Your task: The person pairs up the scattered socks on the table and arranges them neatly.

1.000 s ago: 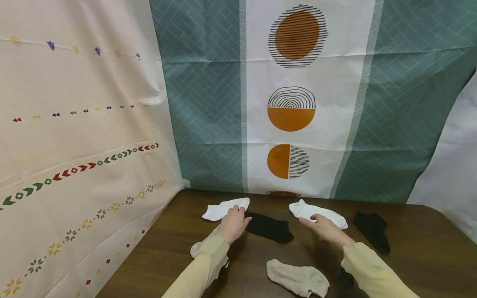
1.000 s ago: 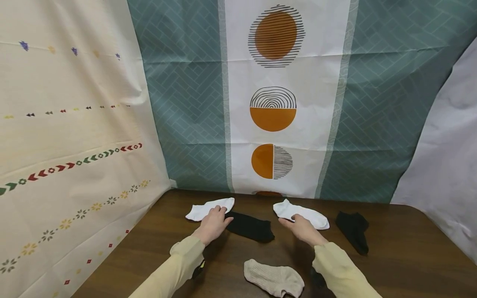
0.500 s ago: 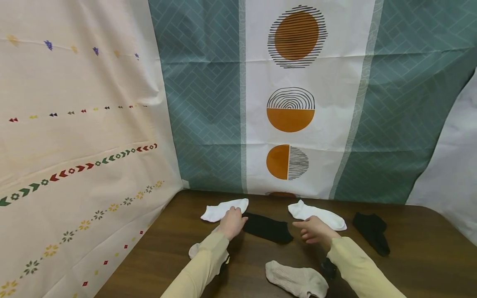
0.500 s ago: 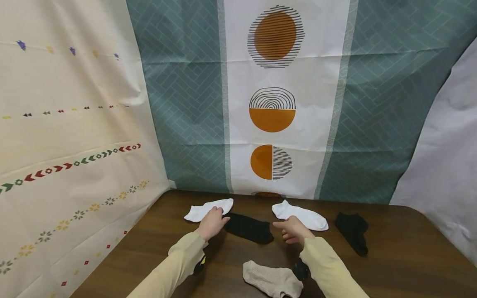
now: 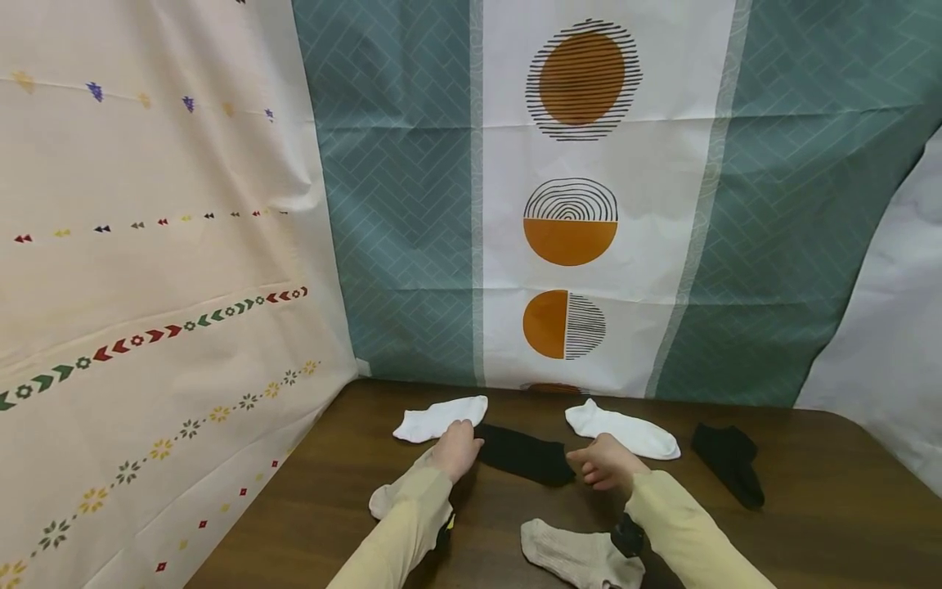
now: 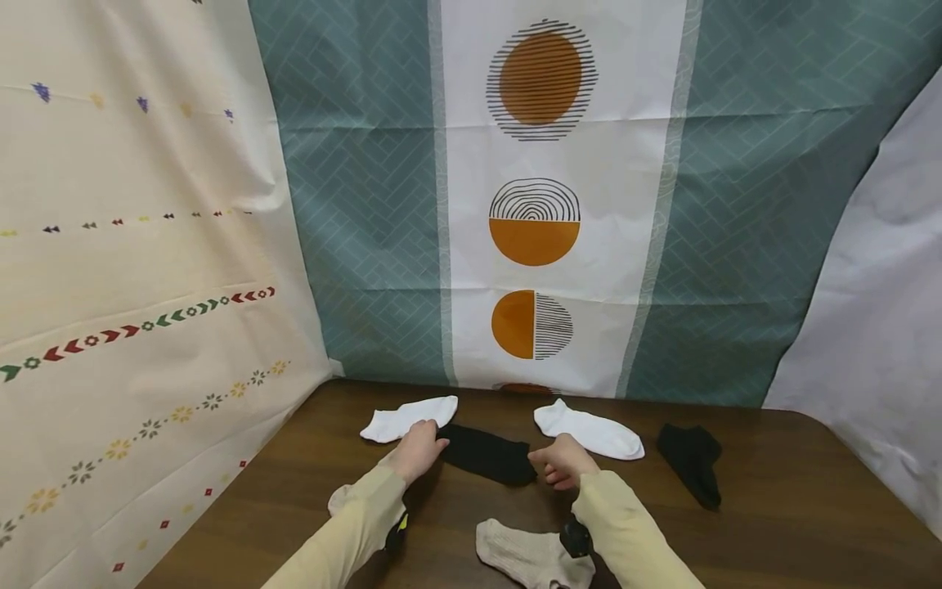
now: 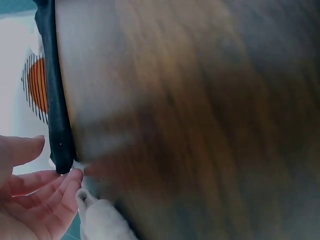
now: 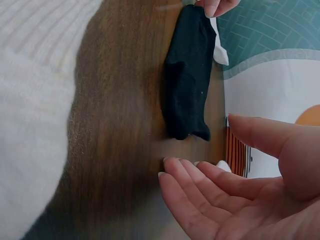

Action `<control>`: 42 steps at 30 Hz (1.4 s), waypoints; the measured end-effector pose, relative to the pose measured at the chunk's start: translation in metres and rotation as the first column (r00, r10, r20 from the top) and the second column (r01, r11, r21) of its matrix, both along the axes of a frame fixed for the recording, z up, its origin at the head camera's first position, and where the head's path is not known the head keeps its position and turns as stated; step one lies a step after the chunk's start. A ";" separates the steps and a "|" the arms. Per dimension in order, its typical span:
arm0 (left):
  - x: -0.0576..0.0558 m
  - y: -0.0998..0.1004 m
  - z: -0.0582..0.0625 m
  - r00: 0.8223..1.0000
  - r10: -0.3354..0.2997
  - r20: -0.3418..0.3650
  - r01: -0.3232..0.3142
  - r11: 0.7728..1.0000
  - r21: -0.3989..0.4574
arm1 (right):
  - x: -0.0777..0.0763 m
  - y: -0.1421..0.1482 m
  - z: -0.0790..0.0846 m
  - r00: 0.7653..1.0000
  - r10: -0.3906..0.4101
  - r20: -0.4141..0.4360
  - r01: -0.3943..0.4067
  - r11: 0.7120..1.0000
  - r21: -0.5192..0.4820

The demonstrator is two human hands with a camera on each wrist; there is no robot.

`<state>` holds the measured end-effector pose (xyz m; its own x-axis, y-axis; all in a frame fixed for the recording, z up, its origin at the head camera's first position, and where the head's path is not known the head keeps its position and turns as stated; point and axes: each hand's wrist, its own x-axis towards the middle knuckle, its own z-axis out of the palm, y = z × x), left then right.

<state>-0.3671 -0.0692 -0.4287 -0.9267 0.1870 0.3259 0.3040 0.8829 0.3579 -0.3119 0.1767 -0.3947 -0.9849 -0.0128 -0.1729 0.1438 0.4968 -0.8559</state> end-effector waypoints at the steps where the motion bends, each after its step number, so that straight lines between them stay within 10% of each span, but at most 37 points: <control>1: -0.001 0.000 0.000 1.000 0.007 -0.003 -0.007 1.000 0.005 | 0.000 -0.001 0.000 1.000 -0.008 0.005 0.008 1.000 -0.004; 42: 0.009 0.016 0.003 0.992 -0.120 0.032 0.121 0.992 -0.024 | -0.003 0.002 -0.008 0.996 -0.086 0.004 0.086 0.995 -0.058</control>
<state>-0.3583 -0.0534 -0.4254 -0.9063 0.3060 0.2914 0.3982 0.8494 0.3465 -0.3147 0.1784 -0.4024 -0.9825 0.0620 -0.1754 0.1848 0.4323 -0.8826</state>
